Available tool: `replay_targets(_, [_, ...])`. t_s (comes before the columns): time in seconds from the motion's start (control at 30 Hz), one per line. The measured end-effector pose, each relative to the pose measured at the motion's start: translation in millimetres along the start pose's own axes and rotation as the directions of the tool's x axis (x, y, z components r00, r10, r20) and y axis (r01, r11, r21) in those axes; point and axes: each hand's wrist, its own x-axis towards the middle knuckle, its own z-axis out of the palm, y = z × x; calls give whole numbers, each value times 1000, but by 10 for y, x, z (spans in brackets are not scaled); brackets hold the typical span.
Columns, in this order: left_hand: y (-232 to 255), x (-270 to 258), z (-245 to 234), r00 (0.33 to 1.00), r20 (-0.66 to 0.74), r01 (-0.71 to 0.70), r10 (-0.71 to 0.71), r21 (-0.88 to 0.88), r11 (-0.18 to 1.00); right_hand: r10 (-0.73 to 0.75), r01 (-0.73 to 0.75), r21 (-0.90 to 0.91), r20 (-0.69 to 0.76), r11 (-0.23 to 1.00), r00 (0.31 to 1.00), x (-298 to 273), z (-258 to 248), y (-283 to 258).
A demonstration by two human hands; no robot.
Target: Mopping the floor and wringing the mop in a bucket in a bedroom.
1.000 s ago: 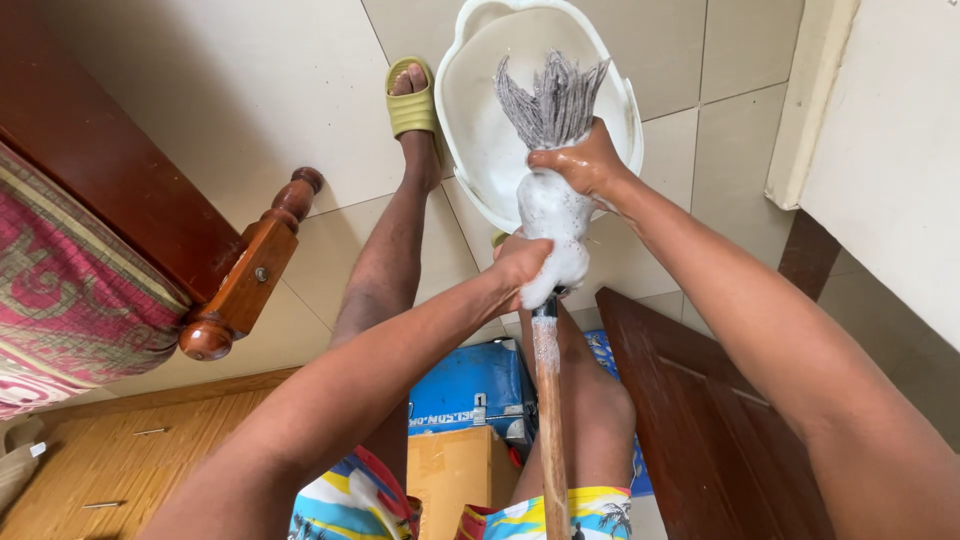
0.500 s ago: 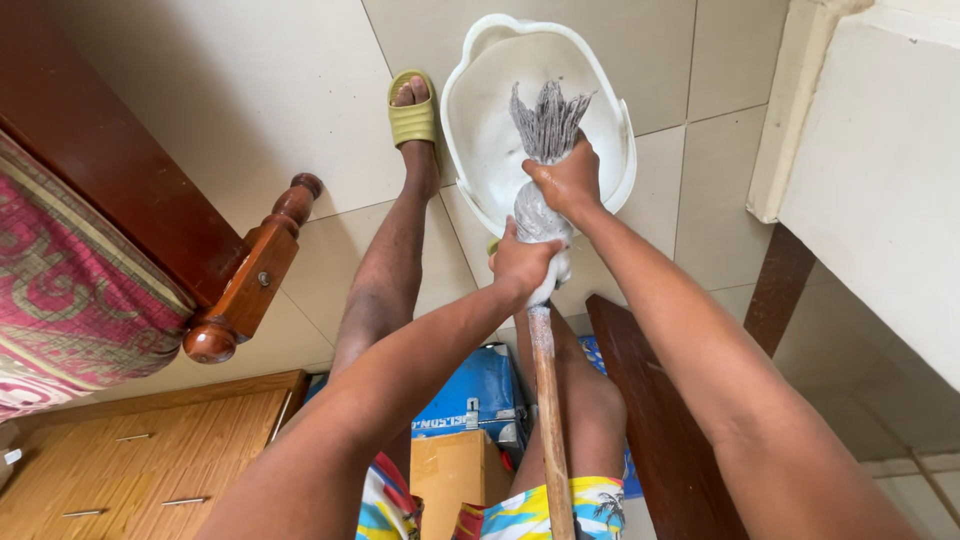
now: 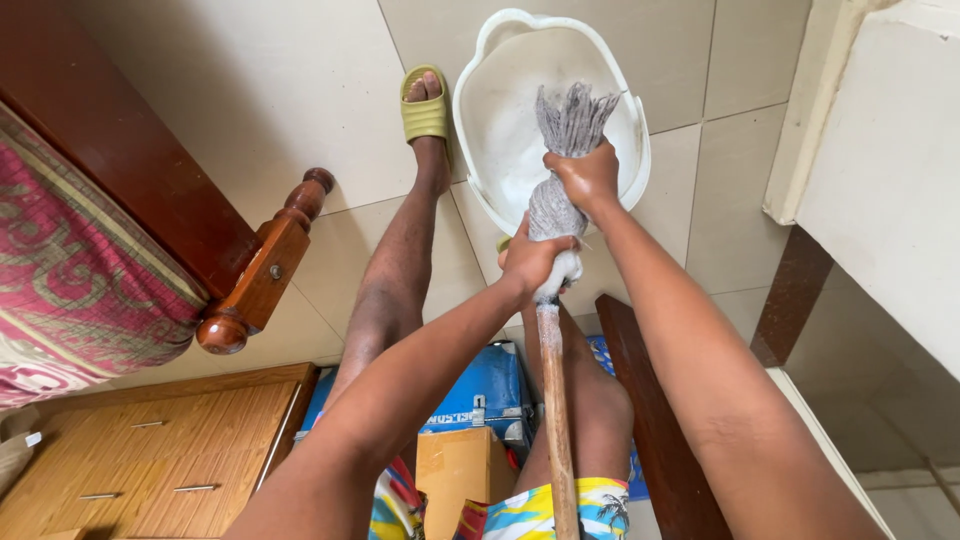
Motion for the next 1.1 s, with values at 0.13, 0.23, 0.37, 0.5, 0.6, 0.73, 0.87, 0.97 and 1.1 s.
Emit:
replay_targets(0.13, [-210, 191, -126, 977, 142, -164, 157, 41, 986, 142, -166, 127, 179, 978, 974, -28, -174, -101])
replay_targets(0.23, [-77, 260, -256, 945, 263, -163, 196, -140, 977, 238, -326, 247, 328, 912, 914, -95, -215, -105])
replay_targets(0.37, [200, 327, -261, 907, 390, 9, 159, -397, 918, 193, -420, 499, 443, 758, 875, -137, -198, -16])
replay_targets(0.5, [232, 144, -280, 882, 440, -14, 169, -333, 943, 109, -306, 502, 383, 809, 917, -233, -285, -35])
replay_targets(0.6, [227, -109, -309, 867, 487, 69, 103, -321, 944, -54, -223, 568, 430, 792, 901, -286, -404, 43])
replay_targets(0.73, [193, -531, -367, 841, 540, 198, 0, -308, 931, -351, -339, 826, 513, 451, 783, -419, -464, 90])
replay_targets(0.87, [-4, -709, -440, 770, 638, 302, -7, -354, 885, -478, -404, 894, 447, 196, 757, -413, -292, 4])
replay_targets(0.97, [-136, -594, -507, 729, 683, 382, -40, -358, 852, -621, -411, 896, 418, 165, 663, -297, -155, -39])
replay_targets(1.1, [-166, -479, -543, 733, 680, 362, -12, -376, 853, -671, -371, 909, 397, 191, 626, -169, -209, 27])
